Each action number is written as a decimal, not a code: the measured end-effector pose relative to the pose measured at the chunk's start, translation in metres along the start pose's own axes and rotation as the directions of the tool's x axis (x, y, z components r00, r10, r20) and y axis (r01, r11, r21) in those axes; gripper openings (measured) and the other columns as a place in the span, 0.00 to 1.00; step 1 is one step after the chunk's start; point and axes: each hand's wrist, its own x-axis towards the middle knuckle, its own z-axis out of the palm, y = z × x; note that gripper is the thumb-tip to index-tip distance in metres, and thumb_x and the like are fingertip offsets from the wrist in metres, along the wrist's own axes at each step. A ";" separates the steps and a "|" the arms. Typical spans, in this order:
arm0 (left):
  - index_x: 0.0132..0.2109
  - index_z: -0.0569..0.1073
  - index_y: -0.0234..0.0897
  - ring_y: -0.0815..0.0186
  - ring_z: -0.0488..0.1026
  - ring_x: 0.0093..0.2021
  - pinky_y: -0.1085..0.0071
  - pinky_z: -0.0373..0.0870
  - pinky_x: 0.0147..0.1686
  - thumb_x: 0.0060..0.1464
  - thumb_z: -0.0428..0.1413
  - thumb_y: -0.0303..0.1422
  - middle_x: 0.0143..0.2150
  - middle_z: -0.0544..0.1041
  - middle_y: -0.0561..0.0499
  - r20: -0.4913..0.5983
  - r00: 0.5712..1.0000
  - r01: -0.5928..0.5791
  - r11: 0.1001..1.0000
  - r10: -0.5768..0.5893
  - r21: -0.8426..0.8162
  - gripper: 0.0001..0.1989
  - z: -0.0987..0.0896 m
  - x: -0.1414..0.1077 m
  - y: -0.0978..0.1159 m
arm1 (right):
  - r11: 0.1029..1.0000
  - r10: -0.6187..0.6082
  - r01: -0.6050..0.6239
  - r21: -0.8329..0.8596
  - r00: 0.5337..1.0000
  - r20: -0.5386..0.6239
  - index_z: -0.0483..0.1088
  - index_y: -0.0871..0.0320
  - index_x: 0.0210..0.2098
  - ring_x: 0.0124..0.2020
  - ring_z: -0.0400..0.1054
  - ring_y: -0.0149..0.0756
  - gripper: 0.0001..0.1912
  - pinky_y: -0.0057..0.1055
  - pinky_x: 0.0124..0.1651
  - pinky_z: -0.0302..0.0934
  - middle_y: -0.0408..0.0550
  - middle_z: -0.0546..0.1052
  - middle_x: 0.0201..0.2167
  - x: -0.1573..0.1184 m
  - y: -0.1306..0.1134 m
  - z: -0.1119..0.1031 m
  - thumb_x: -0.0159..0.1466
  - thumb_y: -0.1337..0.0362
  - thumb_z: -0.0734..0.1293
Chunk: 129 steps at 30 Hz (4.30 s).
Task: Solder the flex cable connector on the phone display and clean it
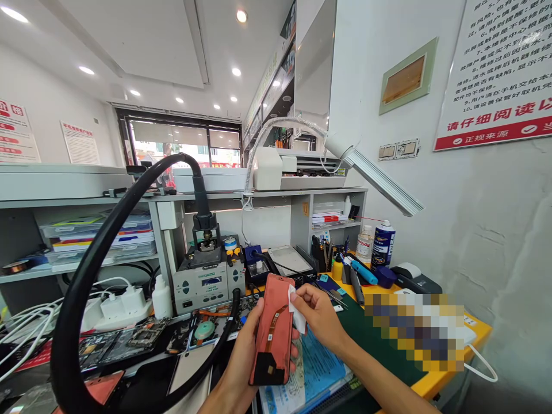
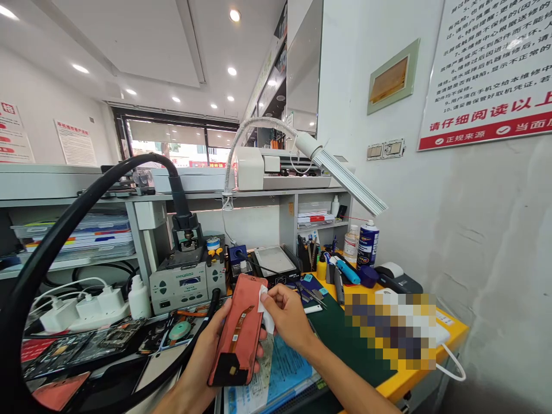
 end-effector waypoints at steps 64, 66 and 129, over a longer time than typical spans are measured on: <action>0.44 0.77 0.27 0.62 0.74 0.22 0.67 0.72 0.22 0.61 0.47 0.52 0.29 0.79 0.43 -0.079 0.994 -0.078 0.997 0.079 0.004 0.29 0.004 0.001 -0.005 | 0.997 0.031 -0.025 -0.072 0.995 0.092 0.62 0.57 0.28 0.11 0.57 0.24 0.22 0.22 0.13 0.52 0.36 0.65 0.16 -0.001 0.002 -0.001 0.63 0.46 0.66; 0.43 0.77 0.27 0.62 0.74 0.23 0.67 0.72 0.22 0.61 0.48 0.52 0.29 0.79 0.42 -0.083 0.993 -0.079 0.997 0.080 0.010 0.29 0.004 0.001 -0.005 | 0.997 0.031 -0.024 -0.072 0.995 0.092 0.62 0.57 0.28 0.11 0.56 0.24 0.21 0.22 0.13 0.51 0.36 0.65 0.16 -0.001 0.002 -0.002 0.63 0.46 0.66; 0.38 0.77 0.28 0.63 0.75 0.22 0.69 0.73 0.22 0.59 0.50 0.53 0.30 0.79 0.42 -0.061 0.996 -0.065 0.998 0.066 0.016 0.28 0.002 -0.001 -0.004 | 0.996 0.088 -0.088 -0.013 0.995 0.048 0.67 0.58 0.27 0.12 0.59 0.27 0.22 0.24 0.14 0.54 0.38 0.69 0.15 0.002 0.001 -0.002 0.60 0.44 0.68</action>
